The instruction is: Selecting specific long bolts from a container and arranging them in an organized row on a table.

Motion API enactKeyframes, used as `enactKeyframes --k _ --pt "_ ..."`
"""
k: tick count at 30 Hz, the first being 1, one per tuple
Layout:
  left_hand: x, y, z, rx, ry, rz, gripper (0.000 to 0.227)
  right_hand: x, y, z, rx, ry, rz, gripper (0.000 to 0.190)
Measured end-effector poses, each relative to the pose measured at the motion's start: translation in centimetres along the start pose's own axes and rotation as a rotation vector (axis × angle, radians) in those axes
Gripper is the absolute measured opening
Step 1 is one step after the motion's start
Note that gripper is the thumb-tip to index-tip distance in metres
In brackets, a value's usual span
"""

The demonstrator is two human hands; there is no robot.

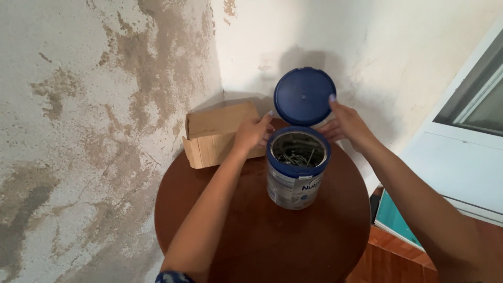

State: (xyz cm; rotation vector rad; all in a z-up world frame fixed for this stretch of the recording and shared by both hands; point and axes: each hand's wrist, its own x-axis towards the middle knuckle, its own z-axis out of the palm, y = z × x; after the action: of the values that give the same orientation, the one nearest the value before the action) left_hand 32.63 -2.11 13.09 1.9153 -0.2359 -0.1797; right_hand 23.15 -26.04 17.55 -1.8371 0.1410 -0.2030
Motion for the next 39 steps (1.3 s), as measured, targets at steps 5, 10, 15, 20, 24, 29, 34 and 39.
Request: enactKeyframes --k 5,10,15,20,24,29,34,39 --pt "-3.9 -1.3 -1.4 -0.26 -0.136 -0.028 0.069 4.4 5.5 -0.7 0.056 0.014 0.188 0.078" --pt "-9.2 -5.2 -2.8 -0.306 -0.359 0.045 0.093 5.1 7.6 -3.1 -0.225 -0.056 0.202 0.081" --pt "-12.6 -10.6 0.4 -0.178 -0.315 0.203 0.11 0.1 -1.7 -2.8 -0.415 -0.023 -0.089 0.047" --pt "-14.2 -7.3 3.0 0.065 -0.137 0.216 0.113 -3.0 -6.4 0.5 -0.645 -0.255 -0.382 0.029" --pt "-14.5 -4.3 3.3 0.16 -0.129 0.211 0.116 -1.9 -6.4 1.8 -0.699 -0.475 -0.331 0.016" --pt "-12.2 -3.6 5.3 0.23 -0.162 0.119 0.118 1.1 -4.4 2.5 -1.005 -0.619 -0.23 0.026" --pt "-8.9 -3.1 7.0 0.178 -0.172 0.215 0.116 5.8 -1.4 2.7 -1.476 -0.632 -0.017 0.046" --pt "-7.3 -3.3 7.6 0.18 -0.198 0.264 0.12 7.4 -0.5 2.5 -1.448 -0.651 0.046 0.052"
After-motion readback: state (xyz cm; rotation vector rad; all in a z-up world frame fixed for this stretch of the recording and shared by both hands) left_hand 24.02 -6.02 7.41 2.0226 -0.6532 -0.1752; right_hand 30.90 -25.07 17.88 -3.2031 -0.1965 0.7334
